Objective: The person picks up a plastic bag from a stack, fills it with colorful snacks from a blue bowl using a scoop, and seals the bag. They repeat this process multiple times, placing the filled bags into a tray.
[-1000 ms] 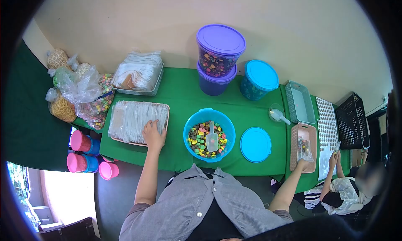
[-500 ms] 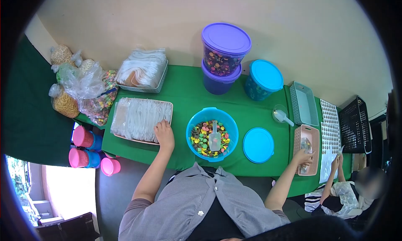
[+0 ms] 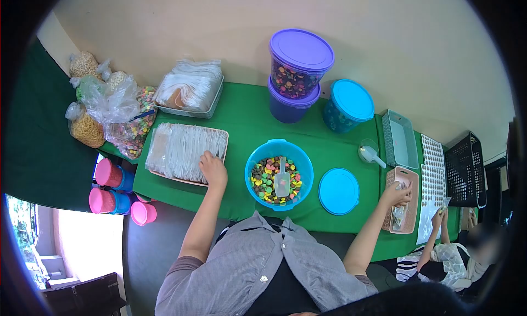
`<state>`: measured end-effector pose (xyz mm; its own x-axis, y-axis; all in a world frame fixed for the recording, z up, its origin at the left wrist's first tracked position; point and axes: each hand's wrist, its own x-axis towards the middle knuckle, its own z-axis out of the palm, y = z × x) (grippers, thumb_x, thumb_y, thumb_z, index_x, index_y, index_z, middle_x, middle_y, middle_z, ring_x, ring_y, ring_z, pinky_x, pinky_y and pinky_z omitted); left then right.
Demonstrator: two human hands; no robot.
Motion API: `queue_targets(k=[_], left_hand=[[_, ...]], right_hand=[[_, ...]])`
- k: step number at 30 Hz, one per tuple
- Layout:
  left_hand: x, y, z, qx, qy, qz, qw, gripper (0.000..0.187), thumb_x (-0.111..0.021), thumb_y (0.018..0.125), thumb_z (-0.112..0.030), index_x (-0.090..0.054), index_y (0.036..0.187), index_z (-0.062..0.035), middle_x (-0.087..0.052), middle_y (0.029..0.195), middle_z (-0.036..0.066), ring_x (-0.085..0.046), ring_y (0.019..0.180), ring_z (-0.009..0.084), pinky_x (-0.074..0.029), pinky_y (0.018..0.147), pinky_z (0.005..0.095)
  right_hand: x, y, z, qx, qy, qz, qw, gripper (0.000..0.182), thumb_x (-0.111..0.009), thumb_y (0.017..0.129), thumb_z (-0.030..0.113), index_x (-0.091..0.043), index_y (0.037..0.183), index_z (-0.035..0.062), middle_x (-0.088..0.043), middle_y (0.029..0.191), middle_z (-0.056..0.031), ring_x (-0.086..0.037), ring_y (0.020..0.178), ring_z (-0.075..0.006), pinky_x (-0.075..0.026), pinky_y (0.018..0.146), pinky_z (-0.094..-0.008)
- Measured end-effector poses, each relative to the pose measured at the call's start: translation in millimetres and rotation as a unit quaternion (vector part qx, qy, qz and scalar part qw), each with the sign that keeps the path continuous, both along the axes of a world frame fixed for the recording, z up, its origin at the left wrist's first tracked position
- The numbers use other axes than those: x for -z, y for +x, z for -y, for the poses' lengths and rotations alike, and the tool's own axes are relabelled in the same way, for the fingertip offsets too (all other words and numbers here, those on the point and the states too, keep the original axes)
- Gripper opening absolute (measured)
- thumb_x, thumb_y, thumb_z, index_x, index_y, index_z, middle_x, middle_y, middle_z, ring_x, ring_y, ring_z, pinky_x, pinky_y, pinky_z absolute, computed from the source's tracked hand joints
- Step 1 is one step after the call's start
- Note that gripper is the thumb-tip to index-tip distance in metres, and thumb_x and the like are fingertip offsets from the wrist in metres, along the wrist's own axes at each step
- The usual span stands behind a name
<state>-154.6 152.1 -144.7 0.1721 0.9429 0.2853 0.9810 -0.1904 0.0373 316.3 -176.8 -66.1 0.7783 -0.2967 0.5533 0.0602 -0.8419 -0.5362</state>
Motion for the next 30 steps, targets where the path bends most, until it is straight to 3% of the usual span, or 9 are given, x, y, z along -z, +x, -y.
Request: queue_targets(k=[2,7,9,13,15,17,20,29,30], left_hand=[[-19.9,-11.2,4.3,0.047,0.005,0.129,0.991,0.013,-0.064,0.079,-0.013,-0.068,0.079,-0.0003,-0.053,0.103,0.012,-0.049,0.101,0.0308,-0.040,0.084,0.0419],[-70.8,-52.4,-9.5,0.035,0.006,0.231,0.972,0.024,-0.062,0.088,-0.020,-0.065,0.097,0.0027,-0.057,0.103,0.015,-0.053,0.095,0.0338,-0.043,0.083,0.0407],[-69.3,-89.0,-36.7,0.033,-0.180,0.423,0.888,0.035,-0.059,0.093,-0.028,-0.063,0.104,0.0048,-0.065,0.098,0.018,-0.060,0.090,0.0327,-0.046,0.081,0.0388],[-26.1,-132.4,-69.7,0.002,-0.292,0.497,0.818,0.043,-0.058,0.093,-0.036,-0.063,0.106,0.0046,-0.068,0.093,0.021,-0.065,0.087,0.0308,-0.048,0.080,0.0378],[-24.8,-136.0,-65.8,-0.023,-0.269,0.352,0.896,0.045,-0.062,0.090,-0.038,-0.064,0.105,0.0046,-0.067,0.095,0.022,-0.065,0.088,0.0311,-0.048,0.080,0.0380],[-30.0,-125.1,-58.3,-0.020,-0.235,0.371,0.898,0.047,-0.066,0.086,-0.038,-0.064,0.107,0.0048,-0.067,0.097,0.024,-0.065,0.089,0.0331,-0.048,0.081,0.0389],[-31.8,-111.0,-44.7,-0.038,-0.018,0.257,0.966,0.033,-0.066,0.084,-0.025,-0.068,0.105,0.0003,-0.067,0.097,0.020,-0.062,0.094,0.0357,-0.047,0.084,0.0407],[-52.9,-110.5,-17.1,-0.066,0.055,0.358,0.930,0.014,-0.056,0.093,-0.013,-0.063,0.095,-0.0013,-0.065,0.090,0.011,-0.062,0.079,0.0248,-0.048,0.074,0.0363],[-53.8,-110.9,-15.4,-0.037,0.086,0.483,0.871,0.015,-0.053,0.096,-0.015,-0.058,0.099,-0.0014,-0.064,0.088,0.010,-0.061,0.074,0.0215,-0.048,0.069,0.0332]], right_hand=[[-9.7,-5.0,-3.7,-0.005,0.013,-0.005,1.000,0.057,-0.060,0.080,0.030,-0.047,0.135,0.0253,-0.038,0.133,-0.0182,-0.035,0.121,-0.0404,-0.028,0.096,-0.0574],[-20.7,-14.3,0.2,-0.044,0.016,0.022,0.999,0.051,-0.060,0.080,0.029,-0.052,0.131,0.0229,-0.044,0.129,-0.0193,-0.038,0.119,-0.0409,-0.028,0.098,-0.0567],[-24.0,-27.1,-15.7,-0.074,0.030,0.006,0.997,0.049,-0.059,0.081,0.024,-0.052,0.130,0.0167,-0.045,0.125,-0.0205,-0.038,0.118,-0.0416,-0.027,0.102,-0.0506],[-23.9,-70.3,-74.4,-0.306,0.071,0.012,0.949,0.043,-0.061,0.082,0.013,-0.055,0.124,0.0113,-0.050,0.126,-0.0168,-0.042,0.120,-0.0358,-0.025,0.105,-0.0478],[-42.6,-132.1,-120.1,-0.435,0.116,-0.036,0.892,0.041,-0.061,0.081,0.008,-0.055,0.122,0.0090,-0.050,0.125,-0.0145,-0.041,0.121,-0.0314,-0.025,0.105,-0.0465],[-54.4,-194.4,-153.9,-0.551,0.079,-0.069,0.828,0.040,-0.060,0.081,0.007,-0.055,0.120,0.0088,-0.050,0.121,-0.0136,-0.039,0.120,-0.0316,-0.027,0.104,-0.0442],[-66.6,-272.9,-188.7,-0.666,0.102,-0.166,0.721,0.041,-0.061,0.080,0.006,-0.054,0.120,0.0092,-0.048,0.120,-0.0138,-0.038,0.118,-0.0324,-0.030,0.101,-0.0428],[-33.0,-385.4,-243.6,-0.837,0.010,-0.170,0.520,0.040,-0.059,0.083,0.007,-0.050,0.122,0.0047,-0.046,0.116,-0.0179,-0.043,0.109,-0.0343,-0.037,0.097,-0.0420],[-22.1,-393.5,-248.5,-0.834,0.041,-0.266,0.482,0.040,-0.058,0.086,0.010,-0.049,0.125,0.0052,-0.047,0.116,-0.0158,-0.046,0.106,-0.0300,-0.040,0.093,-0.0383]])
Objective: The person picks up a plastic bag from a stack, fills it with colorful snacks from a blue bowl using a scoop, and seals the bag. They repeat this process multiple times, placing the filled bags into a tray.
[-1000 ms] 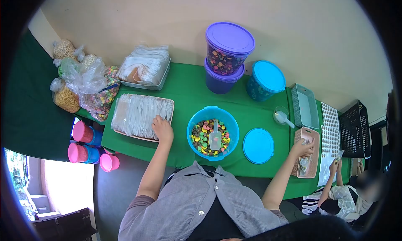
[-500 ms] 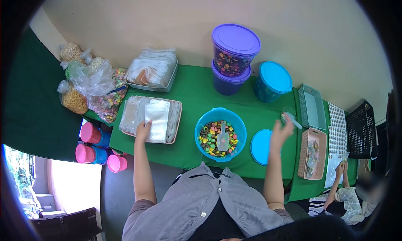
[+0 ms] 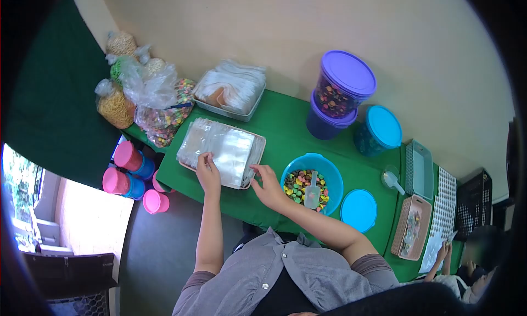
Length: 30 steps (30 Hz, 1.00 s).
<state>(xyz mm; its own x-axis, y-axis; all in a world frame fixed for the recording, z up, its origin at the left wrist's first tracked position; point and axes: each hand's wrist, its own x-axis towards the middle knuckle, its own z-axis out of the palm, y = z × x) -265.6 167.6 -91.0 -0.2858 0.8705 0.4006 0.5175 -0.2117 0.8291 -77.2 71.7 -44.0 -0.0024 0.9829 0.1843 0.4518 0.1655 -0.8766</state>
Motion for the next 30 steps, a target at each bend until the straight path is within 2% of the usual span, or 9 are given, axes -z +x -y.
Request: queue_targets(k=[2,7,9,13,15,21,24,26,30], left_hand=[[-23.8,2.1,16.9,0.043,-0.015,0.254,0.966,0.017,-0.044,0.102,-0.019,-0.045,0.106,-0.0026,-0.061,0.085,0.009,-0.058,0.061,0.0125,-0.047,0.056,0.0236],[-70.1,5.4,61.7,0.092,-0.011,0.299,0.950,0.019,-0.044,0.101,-0.020,-0.044,0.106,-0.0014,-0.060,0.086,0.011,-0.057,0.056,0.0114,-0.047,0.051,0.0222],[-82.2,7.9,78.7,0.164,-0.068,0.355,0.918,0.019,-0.046,0.101,-0.021,-0.044,0.106,-0.0029,-0.060,0.086,0.010,-0.060,0.060,0.0139,-0.050,0.057,0.0229],[-100.2,8.1,95.2,0.227,-0.044,0.332,0.915,0.026,-0.052,0.098,-0.022,-0.044,0.114,-0.0031,-0.063,0.093,0.013,-0.065,0.075,0.0167,-0.052,0.074,0.0266],[-120.7,15.5,102.1,0.283,-0.052,0.451,0.845,0.040,-0.062,0.092,-0.014,-0.043,0.125,-0.0028,-0.066,0.102,0.015,-0.065,0.092,0.0181,-0.050,0.087,0.0295],[-122.8,40.7,111.2,0.321,-0.145,0.392,0.850,0.061,-0.072,0.081,0.002,-0.039,0.132,0.0001,-0.070,0.094,0.014,-0.067,0.092,0.0153,-0.050,0.085,0.0269],[-114.0,62.9,116.5,0.338,-0.105,0.364,0.861,0.049,-0.077,0.074,0.003,-0.053,0.117,0.0009,-0.069,0.085,0.009,-0.067,0.084,0.0132,-0.050,0.081,0.0262],[-105.8,82.5,123.9,0.337,-0.052,0.321,0.884,0.034,-0.080,0.068,0.003,-0.063,0.097,0.0008,-0.067,0.080,0.006,-0.066,0.078,0.0122,-0.050,0.079,0.0262],[-106.6,104.6,142.3,0.384,-0.062,0.261,0.883,0.033,-0.079,0.066,0.006,-0.061,0.093,0.0000,-0.067,0.085,0.008,-0.065,0.076,0.0131,-0.051,0.084,0.0301]], right_hand=[[7.5,-16.3,-5.5,-0.013,-0.085,-0.109,0.990,0.040,-0.057,0.093,0.018,-0.045,0.129,0.0042,-0.047,0.114,-0.0126,-0.050,0.098,-0.0195,-0.046,0.081,-0.0299],[-16.8,-37.7,-6.4,-0.032,-0.066,-0.245,0.967,0.036,-0.057,0.094,0.023,-0.051,0.122,0.0015,-0.051,0.104,-0.0127,-0.051,0.087,-0.0173,-0.045,0.077,-0.0285],[-22.7,-25.9,-3.7,-0.093,0.017,-0.118,0.988,0.026,-0.053,0.098,0.022,-0.057,0.112,0.0001,-0.055,0.096,-0.0067,-0.052,0.085,-0.0130,-0.045,0.078,-0.0263],[-42.6,-17.0,26.8,-0.067,-0.056,-0.252,0.964,0.021,-0.054,0.096,0.018,-0.062,0.094,-0.0018,-0.061,0.082,-0.0089,-0.058,0.079,-0.0157,-0.046,0.075,-0.0286],[-50.6,-4.3,43.0,-0.076,-0.054,-0.235,0.968,0.020,-0.054,0.096,0.016,-0.062,0.093,-0.0019,-0.063,0.083,-0.0100,-0.061,0.081,-0.0178,-0.047,0.074,-0.0302],[-53.5,29.9,82.2,-0.067,-0.010,-0.079,0.995,0.016,-0.054,0.094,0.013,-0.060,0.097,-0.0013,-0.059,0.087,-0.0077,-0.057,0.082,-0.0183,-0.045,0.078,-0.0298],[-55.1,42.7,96.3,0.122,0.070,-0.079,0.987,0.018,-0.053,0.093,0.012,-0.058,0.106,0.0007,-0.056,0.096,-0.0081,-0.053,0.087,-0.0180,-0.042,0.082,-0.0295],[-61.6,57.7,106.3,0.129,0.059,-0.182,0.973,0.025,-0.055,0.093,0.015,-0.053,0.114,0.0022,-0.053,0.100,-0.0065,-0.050,0.089,-0.0153,-0.041,0.083,-0.0287],[-90.6,69.4,123.3,0.123,0.026,-0.251,0.960,0.036,-0.058,0.088,0.008,-0.046,0.122,0.0035,-0.051,0.099,-0.0040,-0.048,0.089,-0.0111,-0.041,0.082,-0.0259]])
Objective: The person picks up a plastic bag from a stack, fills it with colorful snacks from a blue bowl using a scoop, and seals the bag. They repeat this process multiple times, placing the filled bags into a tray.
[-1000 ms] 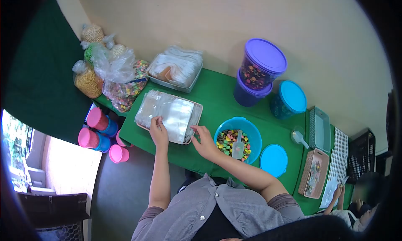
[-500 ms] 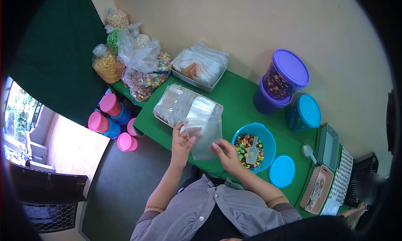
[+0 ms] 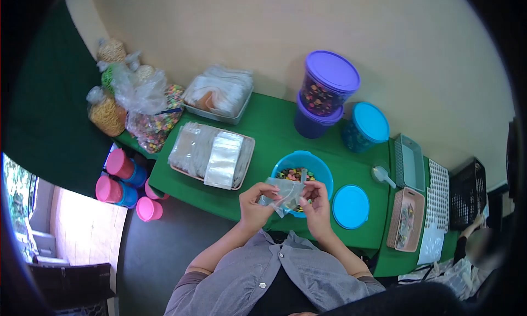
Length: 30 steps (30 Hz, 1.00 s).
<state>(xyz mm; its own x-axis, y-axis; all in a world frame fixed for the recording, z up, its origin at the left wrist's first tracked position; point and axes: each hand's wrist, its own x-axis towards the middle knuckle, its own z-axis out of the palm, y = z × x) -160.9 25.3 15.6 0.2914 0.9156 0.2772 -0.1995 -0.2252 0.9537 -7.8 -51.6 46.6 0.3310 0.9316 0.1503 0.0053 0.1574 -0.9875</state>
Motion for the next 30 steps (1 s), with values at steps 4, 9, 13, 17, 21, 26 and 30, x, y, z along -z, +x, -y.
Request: queue_targets(k=[4,9,13,17,21,26,30], left_hand=[[-12.3,19.2,1.8,0.029,0.134,-0.066,0.988,0.030,-0.076,0.065,0.009,-0.062,0.090,-0.0016,-0.066,0.082,0.008,-0.066,0.073,0.0163,-0.051,0.087,0.0340],[-19.5,32.7,4.7,0.137,0.338,-0.261,0.894,0.092,-0.081,0.057,-0.013,-0.037,0.138,-0.0137,-0.043,0.137,0.014,-0.043,0.127,0.0304,-0.021,0.113,0.0520],[-12.5,39.1,6.0,0.178,0.270,-0.203,0.924,0.082,-0.079,0.060,-0.015,-0.043,0.133,-0.0119,-0.053,0.128,0.011,-0.049,0.121,0.0315,-0.027,0.110,0.0525],[2.2,35.4,1.5,0.150,0.263,-0.187,0.934,0.062,-0.081,0.067,-0.012,-0.048,0.120,-0.0064,-0.063,0.106,0.010,-0.060,0.103,0.0256,-0.041,0.099,0.0436],[-4.1,32.7,-4.1,0.148,-0.017,0.025,0.988,0.046,-0.080,0.072,-0.006,-0.050,0.106,-0.0055,-0.062,0.095,0.007,-0.062,0.094,0.0167,-0.049,0.086,0.0320],[-14.0,33.2,-7.2,0.177,-0.029,0.175,0.968,0.046,-0.080,0.076,-0.012,-0.043,0.104,-0.0065,-0.053,0.095,0.006,-0.056,0.092,0.0142,-0.047,0.085,0.0306],[-12.1,30.6,-19.0,0.147,-0.006,0.199,0.969,0.046,-0.079,0.077,-0.014,-0.042,0.104,-0.0068,-0.052,0.094,0.007,-0.056,0.090,0.0149,-0.047,0.084,0.0312]], right_hand=[[-4.5,9.8,9.8,-0.010,-0.050,0.029,0.998,0.041,-0.061,0.082,0.000,-0.048,0.120,0.0018,-0.053,0.093,-0.0020,-0.051,0.082,-0.0098,-0.042,0.075,-0.0236],[-5.7,28.1,22.4,-0.020,-0.065,0.228,0.971,0.038,-0.067,0.080,0.001,-0.052,0.115,0.0008,-0.057,0.076,-0.0043,-0.056,0.068,-0.0104,-0.046,0.061,-0.0251],[-16.1,30.0,29.9,0.026,-0.094,0.245,0.965,0.038,-0.066,0.081,0.002,-0.052,0.116,0.0020,-0.057,0.073,-0.0042,-0.055,0.065,-0.0104,-0.046,0.061,-0.0253],[-9.3,39.5,26.4,-0.002,-0.098,0.123,0.988,0.062,-0.071,0.079,0.008,-0.042,0.133,0.0047,-0.062,0.093,-0.0085,-0.058,0.083,-0.0141,-0.046,0.075,-0.0277],[-11.7,34.4,10.7,-0.062,0.036,0.091,0.993,0.087,-0.076,0.075,0.014,-0.025,0.146,0.0066,-0.054,0.124,-0.0145,-0.053,0.110,-0.0209,-0.042,0.092,-0.0336],[41.0,19.3,-2.7,-0.157,-0.004,0.267,0.951,0.093,-0.080,0.072,0.025,-0.026,0.145,0.0048,-0.046,0.134,-0.0184,-0.045,0.124,-0.0336,-0.036,0.102,-0.0441],[12.5,23.6,-21.0,-0.134,0.024,0.310,0.941,0.069,-0.073,0.079,0.021,-0.039,0.137,0.0030,-0.050,0.126,-0.0195,-0.050,0.116,-0.0339,-0.038,0.100,-0.0432]])
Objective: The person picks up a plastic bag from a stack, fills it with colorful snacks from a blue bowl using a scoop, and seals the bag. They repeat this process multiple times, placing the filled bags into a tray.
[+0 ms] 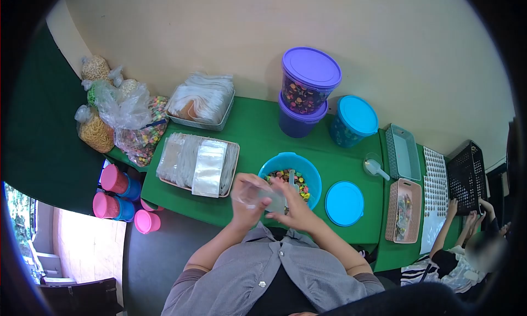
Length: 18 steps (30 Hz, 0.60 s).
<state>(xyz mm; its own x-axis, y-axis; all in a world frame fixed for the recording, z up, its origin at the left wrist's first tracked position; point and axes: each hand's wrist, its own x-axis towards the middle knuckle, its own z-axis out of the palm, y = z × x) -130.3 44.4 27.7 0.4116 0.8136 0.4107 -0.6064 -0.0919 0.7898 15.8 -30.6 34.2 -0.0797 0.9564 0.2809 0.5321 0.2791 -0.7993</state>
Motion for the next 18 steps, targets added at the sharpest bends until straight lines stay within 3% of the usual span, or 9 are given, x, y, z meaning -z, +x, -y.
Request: queue_targets(k=[5,6,7,8,10,11,13,18], left_hand=[[-20.4,-19.1,-41.0,-0.182,0.083,0.001,0.980,0.049,-0.079,0.077,-0.012,-0.041,0.107,-0.0068,-0.051,0.093,0.007,-0.055,0.089,0.0160,-0.047,0.084,0.0318],[-18.9,-20.0,-44.4,-0.207,0.082,-0.026,0.975,0.048,-0.078,0.076,-0.008,-0.041,0.107,-0.0060,-0.051,0.094,0.007,-0.055,0.089,0.0160,-0.046,0.084,0.0313],[-15.1,-18.5,-47.0,-0.207,0.080,-0.028,0.975,0.048,-0.078,0.076,-0.008,-0.041,0.107,-0.0060,-0.051,0.094,0.007,-0.055,0.089,0.0160,-0.046,0.084,0.0313],[-9.2,-16.4,-49.8,-0.210,0.081,-0.063,0.972,0.048,-0.078,0.076,-0.007,-0.042,0.107,-0.0057,-0.052,0.095,0.007,-0.055,0.089,0.0161,-0.046,0.083,0.0310],[0.5,-13.3,-52.5,-0.214,0.082,-0.097,0.969,0.048,-0.078,0.075,-0.005,-0.043,0.107,-0.0054,-0.053,0.095,0.007,-0.056,0.089,0.0161,-0.047,0.083,0.0307],[5.0,-12.0,-51.4,-0.216,0.075,-0.139,0.964,0.047,-0.078,0.075,-0.005,-0.044,0.107,-0.0051,-0.054,0.095,0.007,-0.056,0.089,0.0161,-0.047,0.082,0.0305],[12.9,-9.0,-53.9,-0.218,0.065,-0.179,0.957,0.046,-0.078,0.074,-0.004,-0.045,0.106,-0.0049,-0.055,0.095,0.007,-0.057,0.089,0.0160,-0.047,0.082,0.0302],[38.0,3.4,-64.1,-0.279,0.045,-0.274,0.920,0.043,-0.077,0.075,-0.007,-0.048,0.106,-0.0052,-0.057,0.092,0.007,-0.057,0.088,0.0163,-0.046,0.084,0.0317]], right_hand=[[50.3,52.3,-39.1,0.013,-0.110,-0.004,0.994,0.047,-0.056,0.088,0.009,-0.044,0.133,0.0066,-0.050,0.128,-0.0179,-0.049,0.115,-0.0341,-0.037,0.100,-0.0455],[64.7,63.0,-43.0,-0.003,-0.089,0.178,0.980,0.045,-0.057,0.085,0.010,-0.050,0.130,0.0076,-0.051,0.126,-0.0169,-0.048,0.117,-0.0333,-0.037,0.100,-0.0457],[75.8,70.8,-45.8,-0.021,-0.065,0.353,0.933,0.043,-0.058,0.083,0.011,-0.055,0.126,0.0086,-0.053,0.125,-0.0158,-0.047,0.118,-0.0324,-0.037,0.099,-0.0458],[86.8,77.4,-47.2,-0.022,-0.066,0.351,0.934,0.043,-0.058,0.083,0.011,-0.055,0.126,0.0086,-0.053,0.125,-0.0158,-0.047,0.118,-0.0324,-0.037,0.099,-0.0458],[94.8,84.1,-51.9,-0.071,-0.153,0.510,0.843,0.037,-0.059,0.082,0.012,-0.064,0.119,0.0092,-0.056,0.122,-0.0128,-0.042,0.124,-0.0322,-0.036,0.101,-0.0440],[98.4,87.4,-53.9,-0.072,-0.153,0.511,0.843,0.037,-0.059,0.082,0.012,-0.064,0.119,0.0092,-0.056,0.122,-0.0128,-0.042,0.124,-0.0322,-0.036,0.101,-0.0440],[91.3,90.5,-58.1,-0.138,-0.130,0.568,0.801,0.024,-0.061,0.080,0.014,-0.071,0.101,0.0110,-0.060,0.114,-0.0111,-0.047,0.119,-0.0278,-0.038,0.098,-0.0434],[59.6,92.3,-69.2,-0.164,-0.086,0.551,0.813,0.016,-0.063,0.080,0.021,-0.068,0.089,0.0087,-0.066,0.091,-0.0076,-0.058,0.102,-0.0232,-0.042,0.089,-0.0419]])
